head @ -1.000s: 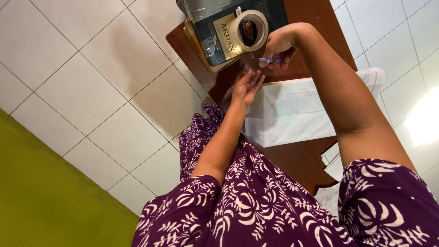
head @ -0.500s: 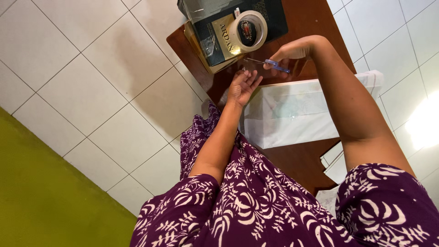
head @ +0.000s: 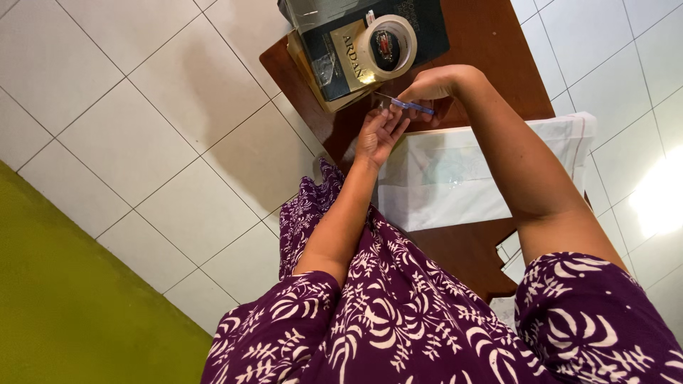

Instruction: The person wraps a rectangular box in patterned paper on a wooden table. They fold the paper around the box, smooth the edges, and secure the folds with clear tape. The person uses scissors to cut tape and adjusts the paper to ensure a neat finish.

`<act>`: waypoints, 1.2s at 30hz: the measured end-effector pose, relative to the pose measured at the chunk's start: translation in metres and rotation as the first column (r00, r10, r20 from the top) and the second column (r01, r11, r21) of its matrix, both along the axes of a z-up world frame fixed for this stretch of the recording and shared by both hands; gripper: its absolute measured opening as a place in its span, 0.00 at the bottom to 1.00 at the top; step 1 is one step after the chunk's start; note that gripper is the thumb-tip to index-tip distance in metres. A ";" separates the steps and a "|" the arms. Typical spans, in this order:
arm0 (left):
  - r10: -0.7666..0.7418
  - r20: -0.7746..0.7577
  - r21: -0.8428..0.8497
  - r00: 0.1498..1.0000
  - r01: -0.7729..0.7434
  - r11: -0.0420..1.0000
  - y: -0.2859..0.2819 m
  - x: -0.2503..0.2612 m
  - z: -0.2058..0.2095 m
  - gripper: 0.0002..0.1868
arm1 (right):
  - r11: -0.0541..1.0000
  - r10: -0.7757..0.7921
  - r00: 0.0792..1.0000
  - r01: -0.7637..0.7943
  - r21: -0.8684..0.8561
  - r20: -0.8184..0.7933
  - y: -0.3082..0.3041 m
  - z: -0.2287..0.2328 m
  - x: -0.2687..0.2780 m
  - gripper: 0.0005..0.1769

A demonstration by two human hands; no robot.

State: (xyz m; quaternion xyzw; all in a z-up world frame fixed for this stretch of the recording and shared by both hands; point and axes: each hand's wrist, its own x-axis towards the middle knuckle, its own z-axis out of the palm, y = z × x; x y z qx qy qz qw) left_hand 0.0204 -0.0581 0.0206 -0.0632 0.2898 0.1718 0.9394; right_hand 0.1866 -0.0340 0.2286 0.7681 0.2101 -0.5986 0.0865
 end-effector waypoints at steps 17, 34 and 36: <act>0.015 0.041 0.007 0.999 -0.015 1.000 -0.002 -0.004 -0.006 0.10 | 0.992 0.116 0.992 -0.114 0.050 -0.040 -0.005 -0.043 0.028 0.16; -0.221 -0.217 0.301 0.951 0.280 0.911 0.013 -0.058 -0.049 0.12 | 0.565 -0.122 0.985 -0.030 0.824 0.119 -0.021 -0.008 0.054 0.24; -0.247 -0.249 0.371 0.937 0.327 0.869 0.020 -0.064 -0.046 0.12 | 0.545 -0.297 0.889 -0.142 0.827 0.349 -0.013 -0.047 0.092 0.15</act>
